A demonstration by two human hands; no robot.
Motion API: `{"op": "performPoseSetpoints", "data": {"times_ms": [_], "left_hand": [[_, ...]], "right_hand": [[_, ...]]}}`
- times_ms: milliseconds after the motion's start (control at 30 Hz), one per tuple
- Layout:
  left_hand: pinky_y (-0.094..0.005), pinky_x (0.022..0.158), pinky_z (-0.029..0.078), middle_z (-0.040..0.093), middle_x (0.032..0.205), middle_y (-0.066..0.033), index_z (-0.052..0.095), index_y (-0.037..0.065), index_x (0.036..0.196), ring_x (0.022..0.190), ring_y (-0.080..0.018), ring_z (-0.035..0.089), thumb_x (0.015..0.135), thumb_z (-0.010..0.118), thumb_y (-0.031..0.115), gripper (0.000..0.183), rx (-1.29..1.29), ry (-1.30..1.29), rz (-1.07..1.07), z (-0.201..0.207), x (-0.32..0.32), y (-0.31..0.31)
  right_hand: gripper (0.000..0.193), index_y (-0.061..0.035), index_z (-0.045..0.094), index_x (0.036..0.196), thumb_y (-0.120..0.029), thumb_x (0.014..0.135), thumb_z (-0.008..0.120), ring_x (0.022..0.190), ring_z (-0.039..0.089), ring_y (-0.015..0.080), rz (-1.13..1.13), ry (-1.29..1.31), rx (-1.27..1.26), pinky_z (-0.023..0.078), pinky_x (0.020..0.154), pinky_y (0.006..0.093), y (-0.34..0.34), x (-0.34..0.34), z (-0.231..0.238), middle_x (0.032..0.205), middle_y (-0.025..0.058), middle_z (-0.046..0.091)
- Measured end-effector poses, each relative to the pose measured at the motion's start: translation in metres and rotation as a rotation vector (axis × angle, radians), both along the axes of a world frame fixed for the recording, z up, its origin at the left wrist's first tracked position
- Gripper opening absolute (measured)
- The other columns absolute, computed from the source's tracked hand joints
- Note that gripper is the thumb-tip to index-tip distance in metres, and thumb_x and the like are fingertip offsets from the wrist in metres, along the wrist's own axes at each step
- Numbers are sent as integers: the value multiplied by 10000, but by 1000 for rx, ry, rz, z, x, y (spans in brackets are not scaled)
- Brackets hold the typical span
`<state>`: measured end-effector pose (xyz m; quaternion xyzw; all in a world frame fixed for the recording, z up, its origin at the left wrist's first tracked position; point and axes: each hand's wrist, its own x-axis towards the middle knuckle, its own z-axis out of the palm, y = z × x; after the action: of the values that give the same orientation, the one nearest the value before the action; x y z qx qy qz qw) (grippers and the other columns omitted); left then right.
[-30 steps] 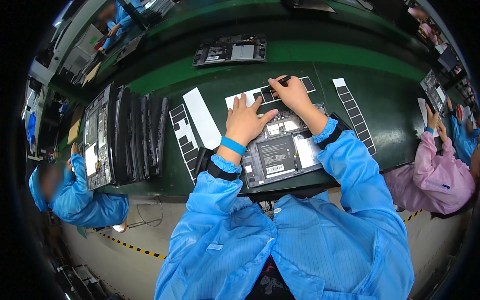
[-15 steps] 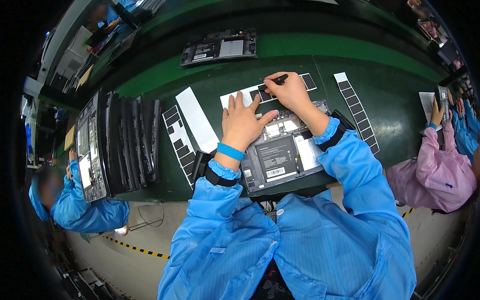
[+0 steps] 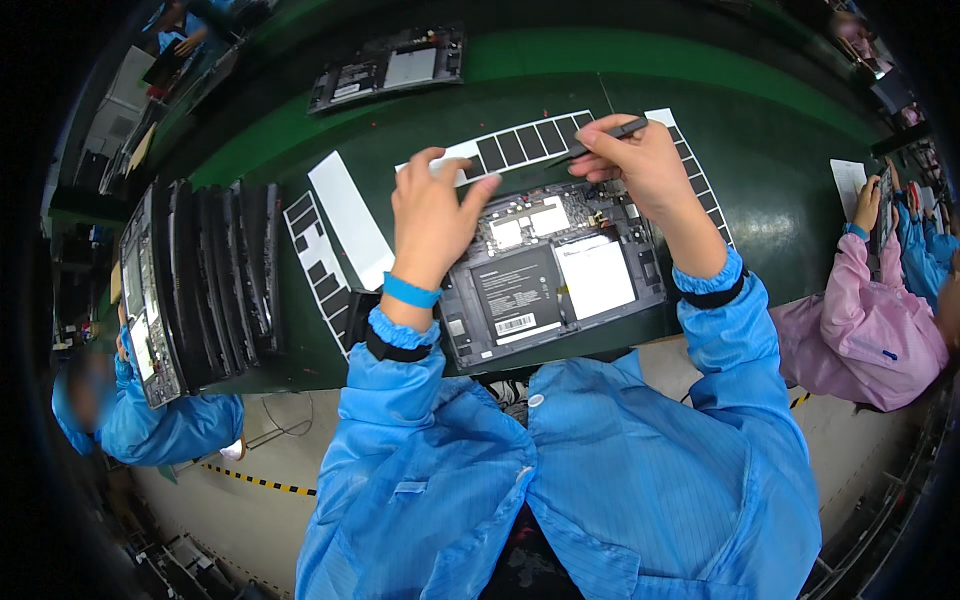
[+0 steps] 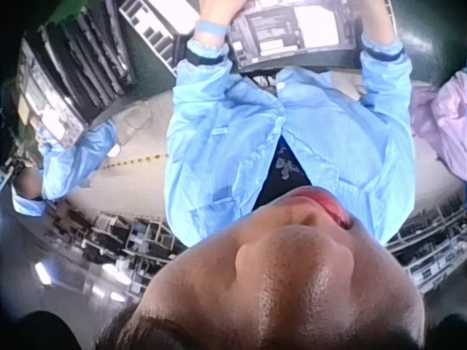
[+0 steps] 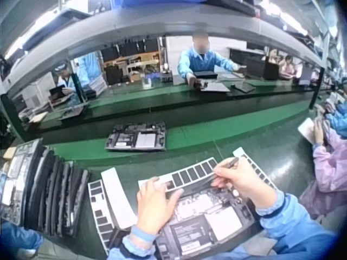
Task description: Applying stickers and marking internal components of laptop computers on an assembly line.
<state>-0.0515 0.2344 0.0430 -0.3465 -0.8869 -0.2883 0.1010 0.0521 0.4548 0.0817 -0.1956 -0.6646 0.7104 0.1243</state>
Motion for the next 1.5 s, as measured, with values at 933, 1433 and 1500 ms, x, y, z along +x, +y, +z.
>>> {"op": "performPoseSetpoints", "data": {"times_ms": [933,1433,1500], "left_hand": [[-251,484,391,604,584,-24,656,-27,776,513,-66,502,829,679,149,186,-17,-742,-5,22,26,36],[-244,464,404,615,557,-43,663,-22,727,478,-76,525,771,751,175,220,-28,-622,66,18,30,44],[-240,458,402,616,553,-45,663,-25,724,471,-75,524,769,753,165,215,-25,-618,67,17,29,44]], "right_hand": [[174,61,624,905,-92,846,683,687,694,177,99,-34,-23,542,596,230,2,10,-32,737,156,682],[129,55,632,863,-61,839,684,693,686,151,80,-3,26,546,608,227,-4,12,-36,736,104,668],[131,55,631,865,-62,841,685,698,686,146,75,-2,41,548,614,226,-5,12,-36,745,102,668]]}}
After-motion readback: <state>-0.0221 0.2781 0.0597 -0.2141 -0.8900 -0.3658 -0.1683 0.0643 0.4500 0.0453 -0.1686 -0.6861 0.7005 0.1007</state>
